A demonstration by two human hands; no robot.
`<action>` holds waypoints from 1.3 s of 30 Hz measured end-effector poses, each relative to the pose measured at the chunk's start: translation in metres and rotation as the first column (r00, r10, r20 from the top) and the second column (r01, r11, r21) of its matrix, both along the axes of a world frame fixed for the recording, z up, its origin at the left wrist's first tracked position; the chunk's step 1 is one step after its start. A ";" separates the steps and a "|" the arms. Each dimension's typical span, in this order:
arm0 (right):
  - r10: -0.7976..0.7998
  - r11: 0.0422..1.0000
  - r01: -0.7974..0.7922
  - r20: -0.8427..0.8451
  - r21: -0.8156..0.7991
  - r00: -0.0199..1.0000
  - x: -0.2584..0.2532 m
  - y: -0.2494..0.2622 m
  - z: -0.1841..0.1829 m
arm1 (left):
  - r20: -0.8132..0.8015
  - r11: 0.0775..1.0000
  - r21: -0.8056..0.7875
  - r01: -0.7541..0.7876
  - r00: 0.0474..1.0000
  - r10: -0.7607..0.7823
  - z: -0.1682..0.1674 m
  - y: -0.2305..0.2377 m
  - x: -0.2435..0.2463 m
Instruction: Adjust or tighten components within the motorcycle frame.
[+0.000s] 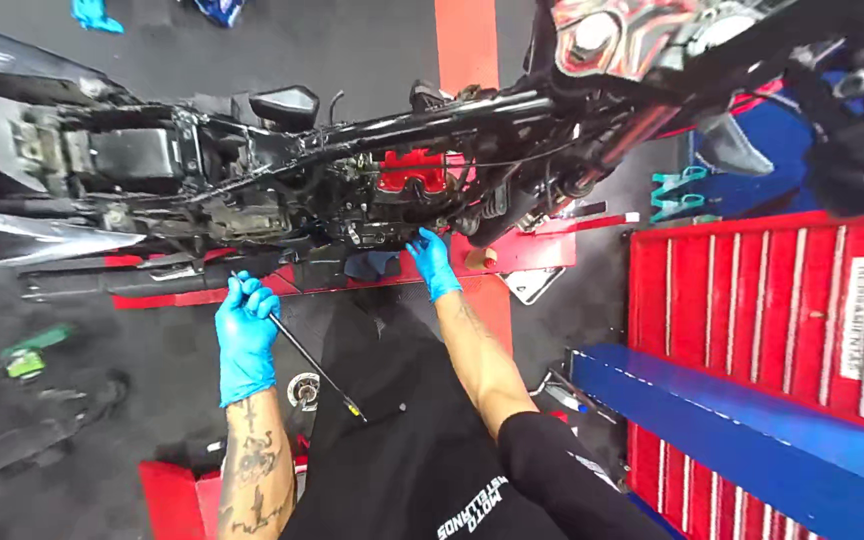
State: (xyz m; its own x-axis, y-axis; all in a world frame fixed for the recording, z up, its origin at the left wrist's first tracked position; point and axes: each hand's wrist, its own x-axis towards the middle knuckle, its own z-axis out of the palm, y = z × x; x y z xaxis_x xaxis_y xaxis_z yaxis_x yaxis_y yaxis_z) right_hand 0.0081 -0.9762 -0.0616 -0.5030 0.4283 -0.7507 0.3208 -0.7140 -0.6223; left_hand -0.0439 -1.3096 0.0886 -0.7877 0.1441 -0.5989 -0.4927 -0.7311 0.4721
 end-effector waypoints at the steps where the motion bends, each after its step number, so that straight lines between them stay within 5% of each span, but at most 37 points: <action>1: -0.071 0.997 0.071 0.000 0.017 0.997 -0.011 -0.005 -0.003 | -0.011 1.000 0.006 -0.013 1.000 0.013 0.000 -0.004 -0.005; 5: -0.337 0.941 0.339 -0.101 -0.003 0.936 -0.028 -0.014 -0.026 | -0.021 0.999 -0.013 0.046 0.999 -0.047 0.000 -0.007 -0.021; 9: -0.418 0.908 0.416 -0.140 -0.045 0.898 -0.016 -0.024 -0.031 | 0.039 0.996 -0.001 0.092 0.995 -0.092 -0.006 -0.004 -0.024; 17: -0.480 0.873 0.485 -0.260 -0.050 0.838 0.017 -0.044 0.020 | 0.045 0.979 0.021 0.203 0.978 -0.204 -0.001 -0.013 -0.051; 25: -0.579 0.815 0.512 -0.425 -0.272 0.695 -0.029 -0.054 0.061 | -0.027 0.958 0.054 0.280 0.960 -0.279 0.009 -0.014 -0.068; 35: -0.495 0.867 0.471 -0.412 -0.166 0.765 -0.068 -0.040 0.063 | -0.049 0.937 0.042 0.347 0.937 -0.345 0.014 -0.002 -0.082; 39: -0.514 0.857 0.451 -0.461 -0.248 0.723 -0.080 -0.028 0.088 | -0.031 0.924 0.025 0.382 0.924 -0.381 0.019 0.030 -0.089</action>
State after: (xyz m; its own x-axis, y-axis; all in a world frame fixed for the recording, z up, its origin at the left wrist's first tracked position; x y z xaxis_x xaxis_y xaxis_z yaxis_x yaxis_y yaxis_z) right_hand -0.0714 -1.0047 0.0263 -0.5636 0.6470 -0.5136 -0.4155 -0.7594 -0.5007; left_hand -0.1326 -1.2795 0.1077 -0.6847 0.4540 -0.5702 -0.7250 -0.5042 0.4692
